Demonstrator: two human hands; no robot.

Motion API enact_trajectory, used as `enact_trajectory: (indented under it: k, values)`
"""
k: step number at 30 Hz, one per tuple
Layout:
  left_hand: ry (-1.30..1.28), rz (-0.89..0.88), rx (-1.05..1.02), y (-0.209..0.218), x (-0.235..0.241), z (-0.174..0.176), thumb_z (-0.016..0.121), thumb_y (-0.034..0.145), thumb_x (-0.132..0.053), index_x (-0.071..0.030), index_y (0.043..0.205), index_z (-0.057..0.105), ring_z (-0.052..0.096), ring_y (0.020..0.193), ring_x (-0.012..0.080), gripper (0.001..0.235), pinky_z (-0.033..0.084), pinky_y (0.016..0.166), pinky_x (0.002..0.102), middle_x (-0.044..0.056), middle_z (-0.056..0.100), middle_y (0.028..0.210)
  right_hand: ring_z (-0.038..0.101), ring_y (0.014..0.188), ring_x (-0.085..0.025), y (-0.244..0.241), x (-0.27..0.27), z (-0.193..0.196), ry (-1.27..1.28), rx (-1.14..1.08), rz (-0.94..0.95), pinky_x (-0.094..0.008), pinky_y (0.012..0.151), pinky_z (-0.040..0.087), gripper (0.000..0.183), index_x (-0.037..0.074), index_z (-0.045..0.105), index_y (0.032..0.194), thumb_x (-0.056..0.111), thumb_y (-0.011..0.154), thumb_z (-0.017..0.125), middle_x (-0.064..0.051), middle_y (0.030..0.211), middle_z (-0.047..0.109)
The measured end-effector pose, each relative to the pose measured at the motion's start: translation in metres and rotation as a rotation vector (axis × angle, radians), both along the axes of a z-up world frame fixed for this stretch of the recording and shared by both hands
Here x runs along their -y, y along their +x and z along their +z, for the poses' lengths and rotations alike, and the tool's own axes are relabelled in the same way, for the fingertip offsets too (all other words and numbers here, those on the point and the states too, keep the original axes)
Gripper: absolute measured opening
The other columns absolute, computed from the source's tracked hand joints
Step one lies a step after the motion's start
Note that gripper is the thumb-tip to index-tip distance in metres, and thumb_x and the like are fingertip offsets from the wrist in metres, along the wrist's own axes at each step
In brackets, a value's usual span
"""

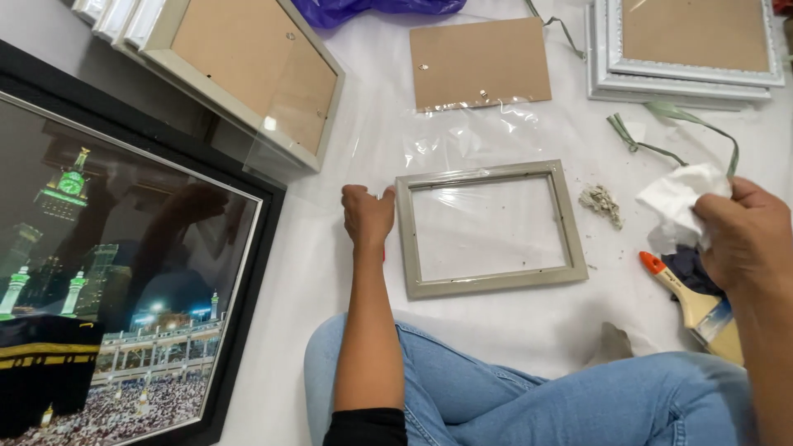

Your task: Cleaning and preparing a picture frame using a brush, utility knife, and cloth

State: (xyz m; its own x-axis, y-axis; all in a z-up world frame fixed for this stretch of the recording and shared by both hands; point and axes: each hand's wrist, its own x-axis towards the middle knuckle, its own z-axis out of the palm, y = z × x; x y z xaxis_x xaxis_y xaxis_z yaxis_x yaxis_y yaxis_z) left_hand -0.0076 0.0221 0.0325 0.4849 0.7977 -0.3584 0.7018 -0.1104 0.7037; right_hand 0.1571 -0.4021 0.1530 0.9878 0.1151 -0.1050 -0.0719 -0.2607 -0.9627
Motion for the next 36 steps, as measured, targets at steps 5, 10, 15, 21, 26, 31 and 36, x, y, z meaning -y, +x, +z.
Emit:
enact_trajectory:
  k: [5, 10, 15, 21, 26, 31, 36]
  values:
    - [0.047, 0.558, 0.248, -0.009, -0.038, -0.009, 0.072, 0.091, -0.033, 0.003, 0.141, 0.016, 0.036, 0.128, 0.0396, 0.083, 0.043, 0.102, 0.051, 0.026, 0.022, 0.142, 0.055, 0.084, -0.011, -0.013, -0.086, 0.018, 0.135, -0.176, -0.088, -0.022, 0.067, 0.046, 0.018, 0.010, 0.057, 0.109, 0.010, 0.093, 0.052, -0.003, 0.100, 0.056]
    - [-0.238, 0.683, 0.652, -0.018, -0.052, -0.029, 0.063, 0.092, -0.032, 0.009, 0.148, 0.016, 0.042, 0.142, 0.0407, 0.084, 0.041, 0.115, 0.048, 0.031, 0.026, 0.158, 0.067, 0.098, -0.021, -0.020, -0.105, -0.021, 0.210, -0.544, -0.100, -0.023, 0.074, 0.055, 0.039, -0.008, 0.061, 0.122, 0.015, 0.090, 0.059, -0.019, 0.119, 0.067]
    - [-0.193, 0.736, 0.799, -0.017, -0.057, -0.055, 0.060, 0.096, -0.030, 0.009, 0.150, 0.026, 0.046, 0.143, 0.0345, 0.074, 0.039, 0.116, 0.040, 0.030, 0.038, 0.155, 0.063, 0.113, -0.029, -0.022, -0.109, -0.011, 0.346, -0.622, -0.131, -0.034, 0.095, 0.056, 0.055, -0.012, 0.048, 0.135, 0.015, 0.087, 0.053, -0.028, 0.132, 0.058]
    - [-0.156, 0.836, 0.748, -0.018, -0.046, -0.025, 0.053, 0.097, -0.011, -0.007, 0.111, 0.064, 0.063, 0.104, 0.0136, 0.019, 0.050, 0.098, 0.026, 0.002, 0.068, 0.112, 0.065, 0.116, -0.035, -0.021, -0.110, -0.017, 0.432, -0.633, -0.100, -0.040, 0.090, 0.062, 0.059, -0.007, 0.040, 0.142, 0.013, 0.087, 0.052, -0.030, 0.139, 0.052]
    - [-0.021, 0.860, 0.876, -0.012, -0.046, -0.034, 0.060, 0.101, -0.017, 0.001, 0.117, 0.063, 0.070, 0.098, 0.0198, 0.024, 0.062, 0.090, 0.029, 0.017, 0.069, 0.104, 0.062, 0.099, -0.019, -0.031, -0.121, 0.003, 0.342, -0.664, -0.168, -0.041, 0.093, 0.052, 0.034, 0.004, 0.059, 0.114, 0.017, 0.084, 0.068, -0.004, 0.105, 0.059]
    - [-0.077, 0.785, 1.028, -0.005, -0.039, -0.012, 0.051, 0.106, -0.024, -0.005, 0.118, 0.050, 0.072, 0.110, 0.0332, 0.022, 0.055, 0.104, 0.053, 0.023, 0.068, 0.115, 0.073, 0.102, -0.026, -0.022, -0.113, -0.018, 0.399, -0.644, -0.168, -0.049, 0.096, 0.058, 0.032, 0.002, 0.062, 0.114, 0.017, 0.087, 0.069, -0.011, 0.110, 0.068]
    - [-0.100, 0.818, 1.053, -0.005, -0.028, 0.017, 0.041, 0.109, -0.027, -0.013, 0.118, 0.041, 0.071, 0.107, 0.0300, 0.016, 0.035, 0.110, 0.069, 0.013, 0.068, 0.113, 0.074, 0.101, -0.032, -0.017, -0.108, -0.034, 0.418, -0.594, -0.117, -0.053, 0.094, 0.058, 0.036, 0.000, 0.062, 0.119, 0.019, 0.090, 0.071, -0.017, 0.113, 0.070]
